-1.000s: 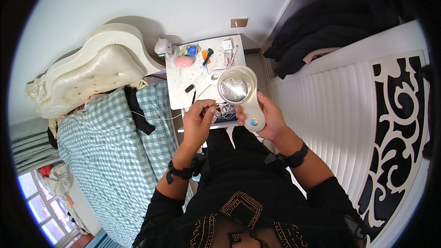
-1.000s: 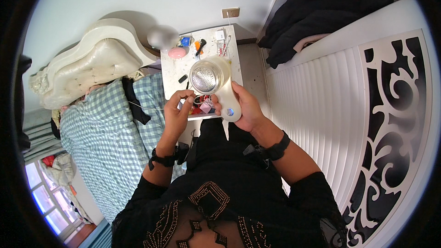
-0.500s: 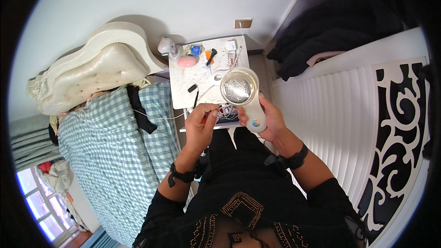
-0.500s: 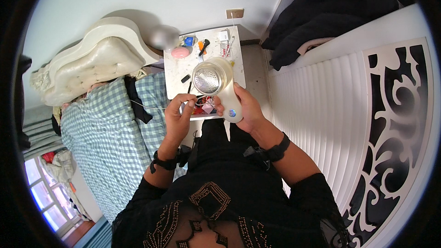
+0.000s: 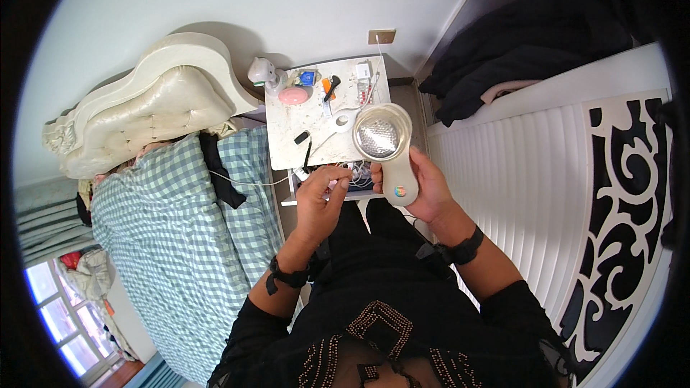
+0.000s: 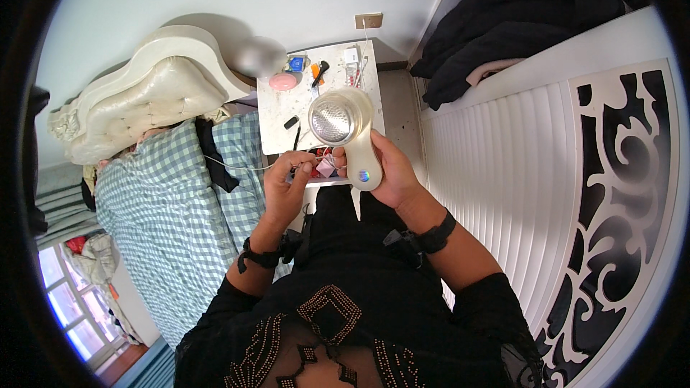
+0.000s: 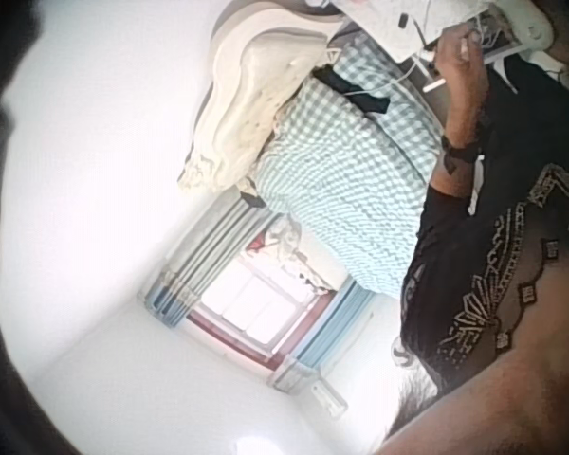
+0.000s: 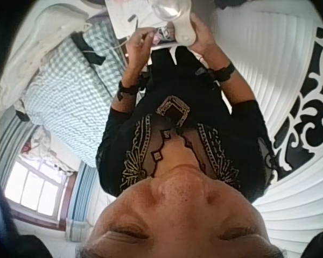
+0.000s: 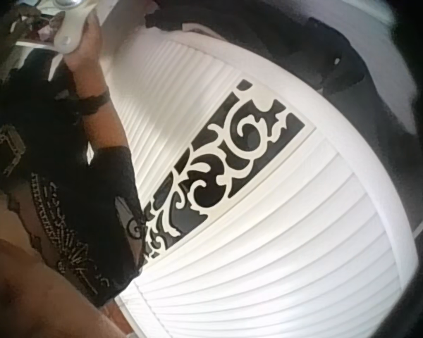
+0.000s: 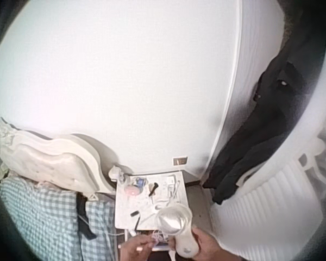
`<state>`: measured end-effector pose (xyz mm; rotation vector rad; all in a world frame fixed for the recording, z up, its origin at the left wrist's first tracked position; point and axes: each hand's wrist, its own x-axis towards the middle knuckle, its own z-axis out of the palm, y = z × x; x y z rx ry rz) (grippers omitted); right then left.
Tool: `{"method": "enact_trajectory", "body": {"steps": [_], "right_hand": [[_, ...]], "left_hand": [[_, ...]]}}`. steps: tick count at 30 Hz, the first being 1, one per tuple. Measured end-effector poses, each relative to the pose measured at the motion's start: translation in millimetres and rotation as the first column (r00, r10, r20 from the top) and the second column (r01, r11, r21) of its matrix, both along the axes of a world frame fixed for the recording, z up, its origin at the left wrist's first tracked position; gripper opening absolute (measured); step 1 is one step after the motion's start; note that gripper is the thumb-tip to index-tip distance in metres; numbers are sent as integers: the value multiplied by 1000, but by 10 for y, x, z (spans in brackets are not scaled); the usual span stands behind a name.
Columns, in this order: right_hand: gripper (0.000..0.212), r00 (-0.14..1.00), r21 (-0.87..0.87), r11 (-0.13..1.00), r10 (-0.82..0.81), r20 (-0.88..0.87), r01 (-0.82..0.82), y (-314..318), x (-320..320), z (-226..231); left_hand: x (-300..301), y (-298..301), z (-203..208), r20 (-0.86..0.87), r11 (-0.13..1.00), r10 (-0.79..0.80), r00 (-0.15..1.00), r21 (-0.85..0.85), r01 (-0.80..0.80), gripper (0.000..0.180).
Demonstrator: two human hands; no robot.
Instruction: The person assembles two handheld massagers at a bedside table. They attach a circular head to a white massager body, then open a pink massager to insert batteries and close it. The person places both devices on the table and briefly opens a drawer.
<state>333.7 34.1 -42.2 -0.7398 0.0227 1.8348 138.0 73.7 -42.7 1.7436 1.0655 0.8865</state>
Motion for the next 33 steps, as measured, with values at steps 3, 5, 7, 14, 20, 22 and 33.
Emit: {"method": "enact_trajectory", "body": {"steps": [3,5,7,14,20,22,33], "right_hand": [[47,999,74,997,0,46,-3,-17,-2,13],[47,998,93,995,26,65,-32,-3,-4,-23],[47,998,157,986,48,47,-55,8,-15,-74],[47,997,201,977,76,-31,-68,5,-34,-127],[46,992,200,979,51,-117,-27,6,-19,-92],[45,992,206,978,45,-118,-20,3,-22,-90],[42,990,198,980,32,-139,-4,11,-25,-60]], "left_hand": [[-4,-18,0,3,1000,-9,1000,-11,9,9],[-6,-23,-1,7,1000,-11,1000,10,11,9],[-6,-22,-3,12,1000,-13,1000,5,13,9],[-9,-35,13,-10,1000,-23,1000,15,23,9],[-19,-49,42,-11,993,-10,1000,120,11,8],[-22,-50,49,5,990,-17,1000,137,16,8],[-28,-46,60,19,984,-33,999,175,29,8]]}}
